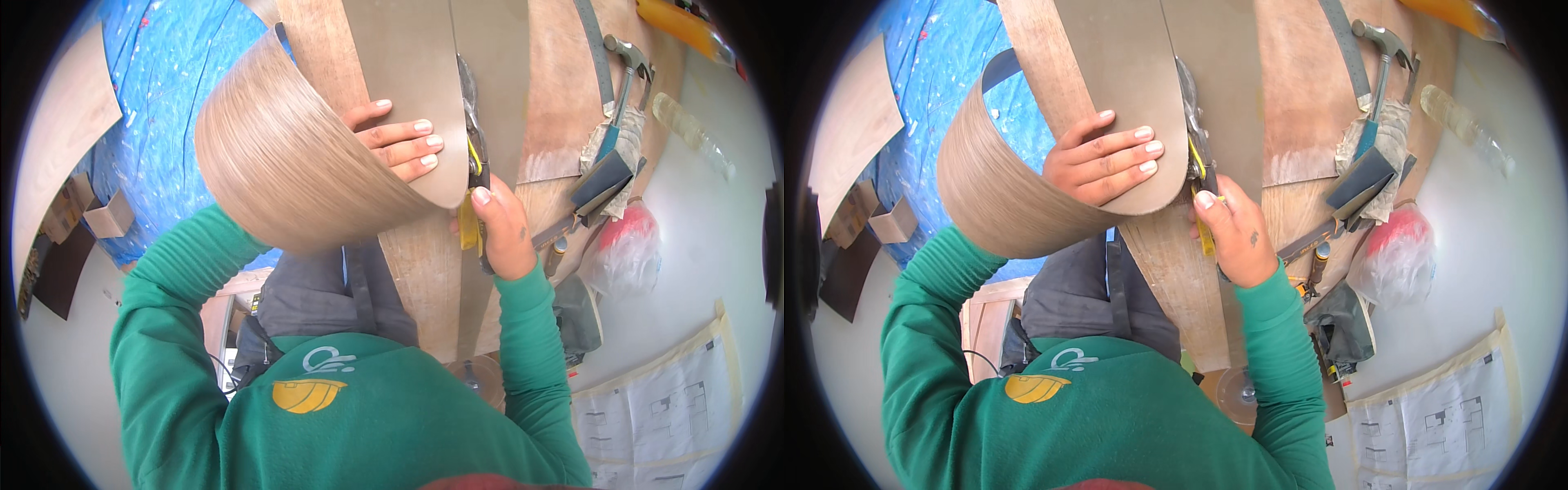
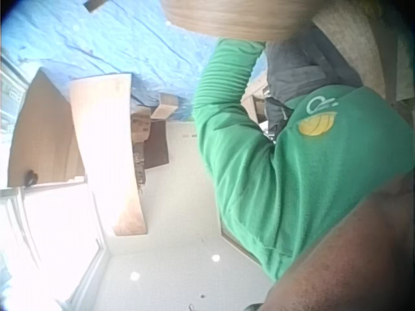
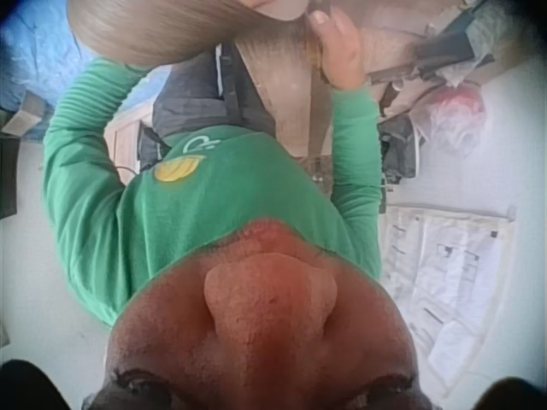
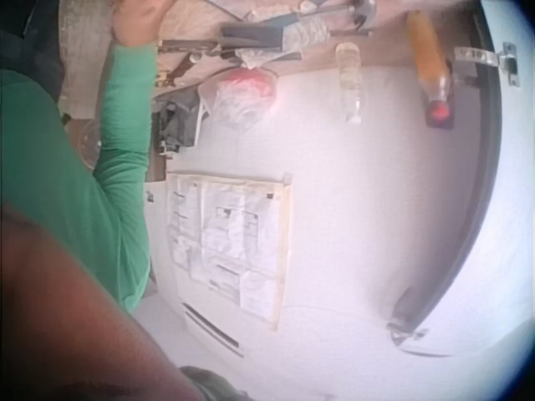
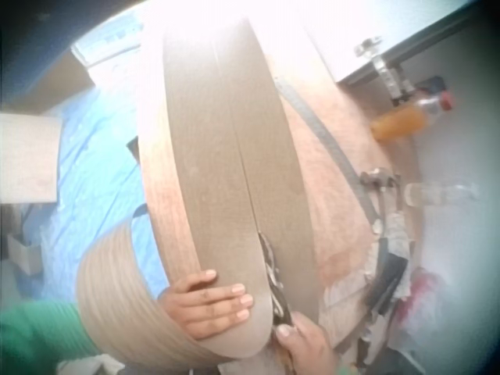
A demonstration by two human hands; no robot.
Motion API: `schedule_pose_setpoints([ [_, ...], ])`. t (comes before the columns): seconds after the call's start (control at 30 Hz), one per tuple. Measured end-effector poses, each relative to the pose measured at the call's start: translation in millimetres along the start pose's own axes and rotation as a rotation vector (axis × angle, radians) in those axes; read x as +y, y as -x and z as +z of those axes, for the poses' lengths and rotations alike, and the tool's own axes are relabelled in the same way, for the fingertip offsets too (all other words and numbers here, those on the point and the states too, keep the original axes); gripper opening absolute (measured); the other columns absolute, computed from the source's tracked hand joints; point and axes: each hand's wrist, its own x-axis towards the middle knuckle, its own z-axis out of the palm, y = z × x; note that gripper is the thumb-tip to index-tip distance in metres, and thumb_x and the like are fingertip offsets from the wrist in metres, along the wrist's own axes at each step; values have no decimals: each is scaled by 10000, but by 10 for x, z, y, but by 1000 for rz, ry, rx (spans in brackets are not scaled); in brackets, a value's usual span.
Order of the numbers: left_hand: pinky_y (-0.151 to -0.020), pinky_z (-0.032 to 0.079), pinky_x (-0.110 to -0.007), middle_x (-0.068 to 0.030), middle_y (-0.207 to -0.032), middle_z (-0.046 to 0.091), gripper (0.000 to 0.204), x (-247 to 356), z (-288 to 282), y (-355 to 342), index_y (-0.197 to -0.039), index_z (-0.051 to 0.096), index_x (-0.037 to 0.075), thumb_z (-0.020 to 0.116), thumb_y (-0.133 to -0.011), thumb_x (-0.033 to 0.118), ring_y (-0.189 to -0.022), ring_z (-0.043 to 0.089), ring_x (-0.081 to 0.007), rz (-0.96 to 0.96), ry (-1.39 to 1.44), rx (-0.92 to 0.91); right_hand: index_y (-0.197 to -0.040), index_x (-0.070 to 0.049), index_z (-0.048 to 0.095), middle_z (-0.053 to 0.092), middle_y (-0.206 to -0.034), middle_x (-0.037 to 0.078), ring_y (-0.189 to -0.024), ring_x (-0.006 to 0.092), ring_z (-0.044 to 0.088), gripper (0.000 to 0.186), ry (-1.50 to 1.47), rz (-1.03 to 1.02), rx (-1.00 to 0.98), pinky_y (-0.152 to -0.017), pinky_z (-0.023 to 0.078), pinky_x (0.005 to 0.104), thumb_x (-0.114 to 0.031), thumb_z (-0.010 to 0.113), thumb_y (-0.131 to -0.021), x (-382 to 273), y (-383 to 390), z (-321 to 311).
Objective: The person uses tin snips to cut a curved section from a roll of flexible flooring material on a workbench. They reposition the material and continue cutting along a marked line to shape the piece.
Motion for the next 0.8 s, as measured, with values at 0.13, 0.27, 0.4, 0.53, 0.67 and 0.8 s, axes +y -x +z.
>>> schedule_pose_setpoints([
  [0.13,-1281,304,-521,-32,-1592,552,506,-80,159,65,-1469,589,175,639,-1008,377,-1502,483,-222,-28,66,-85,-1173,12,617,642,-923,66,-838,148,625,397,28,124,-1,-779,505,313,-367,572,-1065,142,274,-138],
  [0.27,-1325,240,-516,-5,-1675,449,640,-62,141,94,-1581,498,225,624,-1010,486,-1578,365,-193,-52,-5,-133,-1179,8,614,658,-949,79,-847,161,642,432,79,92,19,-791,516,322,-400,570,-1043,504,780,-256],
  [0.4,-1302,259,-549,-36,-1647,492,645,-13,79,55,-1552,529,149,709,-984,397,-1556,415,-236,-59,-33,-25,-1237,7,616,677,-981,94,-856,178,670,507,109,135,97,-790,535,334,-454,553,-1037,911,1334,-284],
  [0.53,-1283,244,-601,-96,-1651,486,670,169,88,30,-1537,537,93,754,-964,363,-1561,409,-306,-213,-85,87,-1155,5,635,662,-895,69,-788,151,656,376,19,171,232,-732,527,325,-354,595,-1049,1368,1886,-131],
  [0.67,-1278,209,-632,-139,-1671,455,642,234,142,264,-1547,530,95,724,-985,337,-1575,376,-360,-306,-133,98,-1092,0,646,646,-829,52,-716,141,645,322,-26,177,323,-670,521,326,-318,614,-1054,1777,2302,81],
  [0.8,-1269,209,-635,-131,-1677,449,547,296,5,236,-1518,565,109,668,-1002,259,-1575,376,-358,-285,-271,105,-1062,6,651,651,-815,60,-680,153,649,325,-59,202,380,-641,521,340,-318,623,-1055,2140,2571,250],
])
